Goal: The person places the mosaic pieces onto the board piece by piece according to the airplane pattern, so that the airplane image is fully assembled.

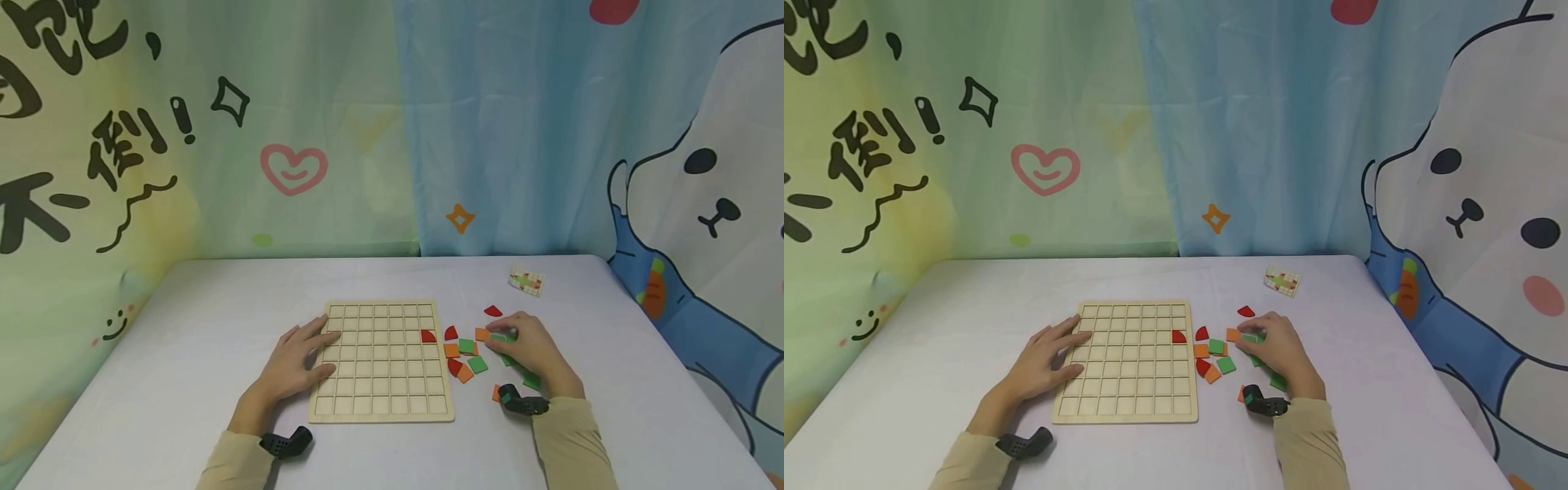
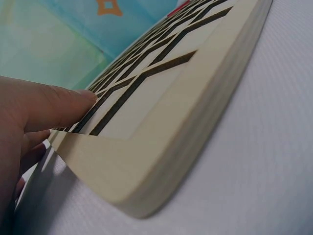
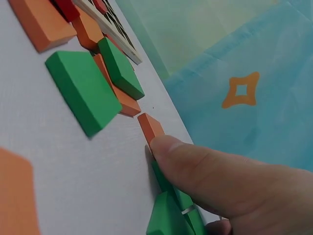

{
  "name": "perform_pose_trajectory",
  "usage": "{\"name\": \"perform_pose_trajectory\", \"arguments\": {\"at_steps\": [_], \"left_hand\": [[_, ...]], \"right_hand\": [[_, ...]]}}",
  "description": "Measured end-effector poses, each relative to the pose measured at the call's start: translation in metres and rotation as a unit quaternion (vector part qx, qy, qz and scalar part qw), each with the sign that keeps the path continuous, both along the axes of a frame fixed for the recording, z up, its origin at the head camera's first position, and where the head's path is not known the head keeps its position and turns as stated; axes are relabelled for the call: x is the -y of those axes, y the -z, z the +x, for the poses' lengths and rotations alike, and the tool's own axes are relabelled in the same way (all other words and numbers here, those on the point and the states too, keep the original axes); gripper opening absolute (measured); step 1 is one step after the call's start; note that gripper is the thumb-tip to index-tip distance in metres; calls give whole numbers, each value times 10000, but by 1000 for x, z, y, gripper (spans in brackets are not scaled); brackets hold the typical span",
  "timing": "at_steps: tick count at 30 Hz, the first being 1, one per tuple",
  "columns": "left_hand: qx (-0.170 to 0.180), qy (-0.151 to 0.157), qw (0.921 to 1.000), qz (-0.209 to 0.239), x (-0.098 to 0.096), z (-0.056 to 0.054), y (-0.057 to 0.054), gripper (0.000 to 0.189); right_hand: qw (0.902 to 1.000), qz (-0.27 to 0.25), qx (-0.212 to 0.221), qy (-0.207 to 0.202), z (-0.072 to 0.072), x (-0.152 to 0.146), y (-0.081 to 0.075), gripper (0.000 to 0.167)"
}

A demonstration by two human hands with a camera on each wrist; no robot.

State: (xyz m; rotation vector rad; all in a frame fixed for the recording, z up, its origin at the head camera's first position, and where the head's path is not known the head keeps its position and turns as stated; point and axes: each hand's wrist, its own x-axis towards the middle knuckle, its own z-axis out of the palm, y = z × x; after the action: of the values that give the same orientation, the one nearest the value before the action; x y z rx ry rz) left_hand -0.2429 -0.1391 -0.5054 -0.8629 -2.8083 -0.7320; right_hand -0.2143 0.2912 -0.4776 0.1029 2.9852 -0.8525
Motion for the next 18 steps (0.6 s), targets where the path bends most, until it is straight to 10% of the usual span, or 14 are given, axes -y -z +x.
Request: {"name": "perform_pose_trajectory", "arguments": {"at_steps": [18], "left_hand": [[40, -21, 10000, 62, 1, 1, 0, 58]], "right_hand": [[9998, 209, 24, 52, 0, 5, -1, 34]]}}
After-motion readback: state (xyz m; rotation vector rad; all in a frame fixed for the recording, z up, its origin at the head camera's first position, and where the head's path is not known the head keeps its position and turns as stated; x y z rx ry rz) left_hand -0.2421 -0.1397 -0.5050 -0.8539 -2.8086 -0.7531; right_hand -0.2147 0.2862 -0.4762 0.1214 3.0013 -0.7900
